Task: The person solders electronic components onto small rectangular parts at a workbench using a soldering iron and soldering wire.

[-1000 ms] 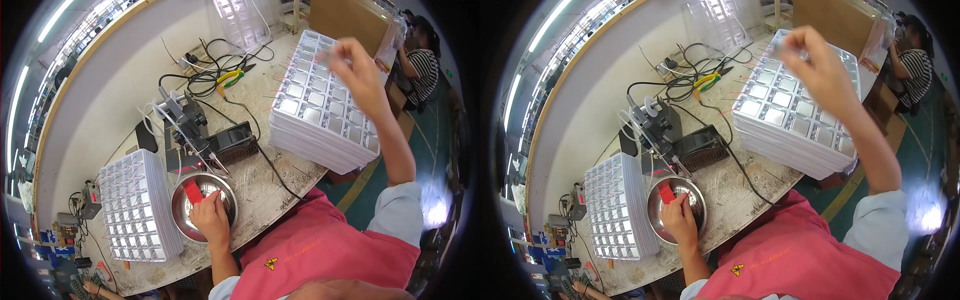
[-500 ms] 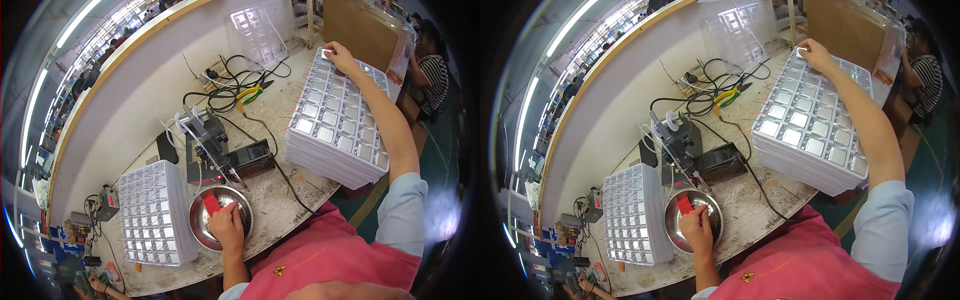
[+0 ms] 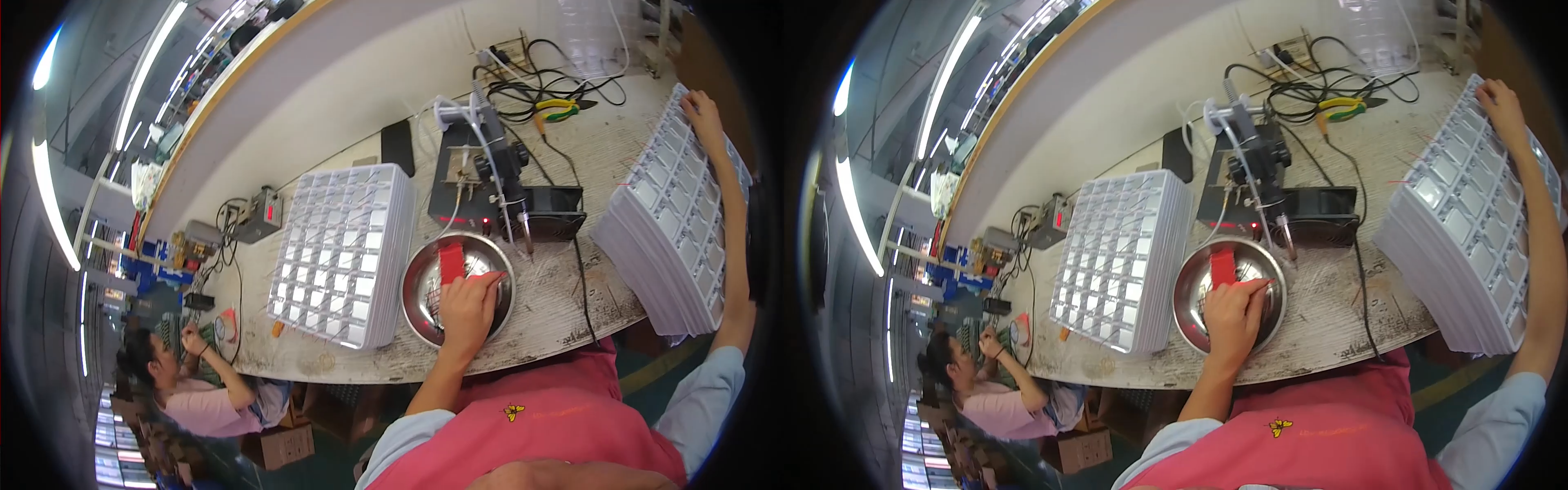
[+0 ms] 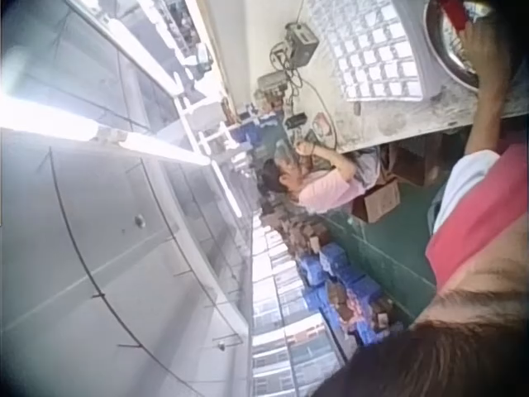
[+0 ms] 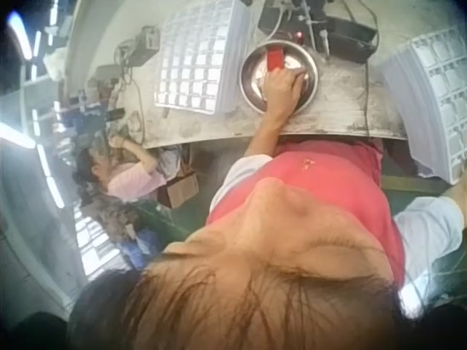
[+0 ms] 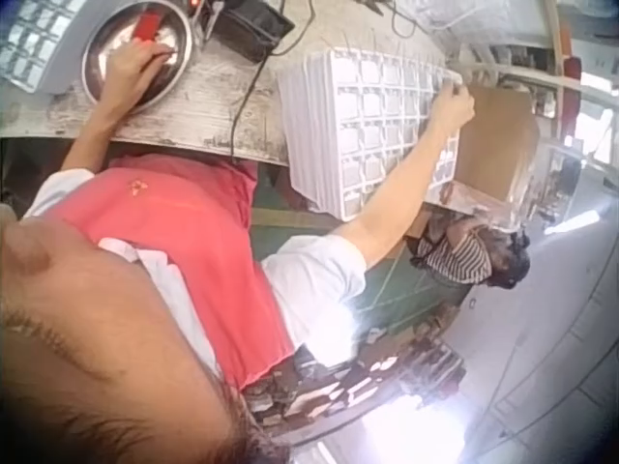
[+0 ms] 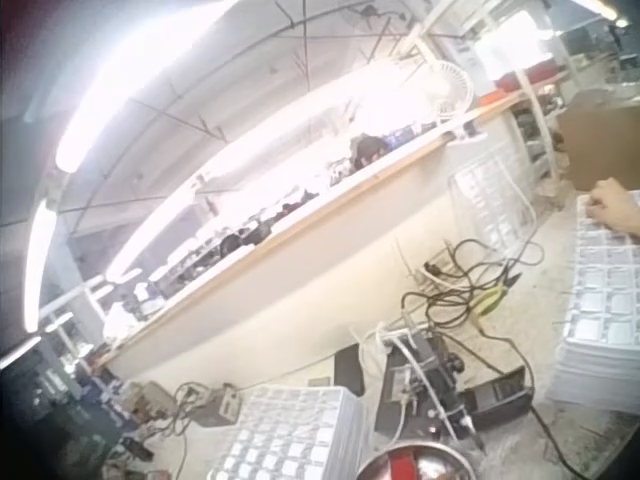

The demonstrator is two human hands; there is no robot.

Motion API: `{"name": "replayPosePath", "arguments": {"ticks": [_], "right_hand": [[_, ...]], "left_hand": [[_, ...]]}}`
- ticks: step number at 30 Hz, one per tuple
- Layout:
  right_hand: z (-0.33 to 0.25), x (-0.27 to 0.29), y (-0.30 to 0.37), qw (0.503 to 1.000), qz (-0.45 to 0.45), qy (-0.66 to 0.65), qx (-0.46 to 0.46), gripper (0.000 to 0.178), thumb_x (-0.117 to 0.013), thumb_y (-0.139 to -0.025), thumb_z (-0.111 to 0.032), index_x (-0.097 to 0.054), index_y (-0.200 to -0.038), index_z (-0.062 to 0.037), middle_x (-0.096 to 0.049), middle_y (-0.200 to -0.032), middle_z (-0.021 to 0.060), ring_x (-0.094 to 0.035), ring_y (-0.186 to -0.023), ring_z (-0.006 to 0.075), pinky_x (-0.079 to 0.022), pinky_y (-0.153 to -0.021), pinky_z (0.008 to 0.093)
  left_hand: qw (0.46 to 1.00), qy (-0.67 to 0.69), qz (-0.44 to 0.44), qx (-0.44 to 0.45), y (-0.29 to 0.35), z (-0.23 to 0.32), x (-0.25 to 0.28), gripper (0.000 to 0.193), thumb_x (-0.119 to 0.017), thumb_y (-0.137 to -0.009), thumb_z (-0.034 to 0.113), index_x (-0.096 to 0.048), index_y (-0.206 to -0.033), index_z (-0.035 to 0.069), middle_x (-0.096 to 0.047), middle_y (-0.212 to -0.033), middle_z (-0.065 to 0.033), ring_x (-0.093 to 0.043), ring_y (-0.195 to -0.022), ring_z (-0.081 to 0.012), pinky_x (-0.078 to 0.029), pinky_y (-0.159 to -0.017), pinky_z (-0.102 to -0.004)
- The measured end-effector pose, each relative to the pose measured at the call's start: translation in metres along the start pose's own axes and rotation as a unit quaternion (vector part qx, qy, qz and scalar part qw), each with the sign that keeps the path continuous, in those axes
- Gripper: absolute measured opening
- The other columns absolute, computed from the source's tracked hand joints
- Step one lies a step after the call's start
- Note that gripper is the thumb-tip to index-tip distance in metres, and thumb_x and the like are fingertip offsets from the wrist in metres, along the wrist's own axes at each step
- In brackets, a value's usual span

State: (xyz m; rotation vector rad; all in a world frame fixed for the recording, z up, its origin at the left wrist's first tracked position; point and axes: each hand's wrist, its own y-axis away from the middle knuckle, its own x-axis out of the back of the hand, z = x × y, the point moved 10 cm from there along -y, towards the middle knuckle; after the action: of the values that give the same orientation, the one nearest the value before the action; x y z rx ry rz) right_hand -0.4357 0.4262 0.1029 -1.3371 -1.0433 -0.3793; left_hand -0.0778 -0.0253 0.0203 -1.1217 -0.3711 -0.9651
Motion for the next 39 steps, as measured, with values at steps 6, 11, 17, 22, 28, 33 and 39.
{"name": "replayPosePath", "arguments": {"ticks": [6,11,17,22,28,33,39], "right_hand": [[-0.023,-0.006,-0.007,0.996,-0.005,0.066,0.06,0.026,-0.055,-0.094,-0.024,-0.062,-0.095,0.0011,-0.06,-0.09,0.0149,-0.057,-0.086,0.0328,-0.044,-0.08,0.0386],[0.036,-0.03,-0.014,0.999,-0.054,-0.001,-0.006,0.025,-0.052,-0.095,-0.021,-0.062,-0.098,0.0014,-0.06,-0.095,0.0172,-0.058,-0.09,0.0358,-0.045,-0.082,0.0401],[0.072,-0.04,-0.023,0.993,-0.003,0.113,-0.02,0.022,-0.05,-0.095,-0.016,-0.06,-0.105,0.0009,-0.059,-0.1,0.0208,-0.058,-0.096,0.0389,-0.046,-0.087,0.043],[0.034,-0.034,-0.036,0.981,0.012,0.192,0.019,0.019,-0.053,-0.091,-0.012,-0.059,-0.105,-0.0006,-0.059,-0.1,0.0216,-0.059,-0.093,0.0398,-0.047,-0.085,0.0445],[0.047,-0.033,-0.042,0.984,-0.075,0.163,0.011,0.013,-0.061,-0.079,-0.007,-0.062,-0.091,-0.0015,-0.063,-0.09,0.018,-0.061,-0.09,0.0382,-0.049,-0.082,0.0438],[0.032,-0.048,-0.035,0.956,-0.07,0.278,0.068,0.015,-0.061,-0.077,-0.006,-0.062,-0.091,0.0004,-0.065,-0.089,0.0232,-0.064,-0.085,0.0384,-0.053,-0.076,0.0447],[0.018,0.03,-0.021,0.99,0.053,0.106,-0.079,0.017,-0.053,-0.091,-0.015,-0.054,-0.104,-0.0037,-0.066,-0.088,0.0199,-0.065,-0.081,0.0379,-0.05,-0.069,0.0436]], "left_hand": [[1.0,0.0,0.013,0.009,0.002,-0.006,0.005,0.013,-0.069,-0.083,0.011,-0.067,-0.095,0.011,-0.062,-0.077,-0.0018,-0.054,-0.068,-0.0206,-0.037,-0.064,-0.0351],[1.0,0.011,0.005,0.01,0.004,-0.007,0.003,0.013,-0.069,-0.083,0.012,-0.068,-0.095,0.01,-0.063,-0.079,-0.0019,-0.054,-0.07,-0.0206,-0.038,-0.065,-0.0355],[1.0,0.016,0.001,0.01,0.001,-0.005,0.002,0.013,-0.068,-0.084,0.013,-0.068,-0.096,0.01,-0.065,-0.083,-0.0015,-0.056,-0.072,-0.0206,-0.04,-0.067,-0.0355],[1.0,0.006,-0.005,0.024,0.002,-0.006,0.003,0.013,-0.067,-0.085,0.013,-0.069,-0.097,0.011,-0.066,-0.084,-0.0009,-0.057,-0.073,-0.0203,-0.04,-0.067,-0.0353],[1.0,0.012,-0.009,0.022,0.001,-0.006,0.001,0.013,-0.067,-0.084,0.012,-0.069,-0.097,0.011,-0.066,-0.084,-0.0007,-0.057,-0.073,-0.02,-0.04,-0.068,-0.035],[1.0,0.01,-0.001,0.021,0.006,0.001,0.007,0.014,-0.068,-0.084,0.012,-0.069,-0.098,0.011,-0.066,-0.085,-0.0014,-0.056,-0.072,-0.0206,-0.04,-0.068,-0.0355],[1.0,0.016,-0.005,-0.001,0.001,0.001,0.004,0.014,-0.068,-0.082,0.01,-0.069,-0.096,0.011,-0.065,-0.081,-0.0027,-0.055,-0.069,-0.022,-0.038,-0.065,-0.0367]]}}
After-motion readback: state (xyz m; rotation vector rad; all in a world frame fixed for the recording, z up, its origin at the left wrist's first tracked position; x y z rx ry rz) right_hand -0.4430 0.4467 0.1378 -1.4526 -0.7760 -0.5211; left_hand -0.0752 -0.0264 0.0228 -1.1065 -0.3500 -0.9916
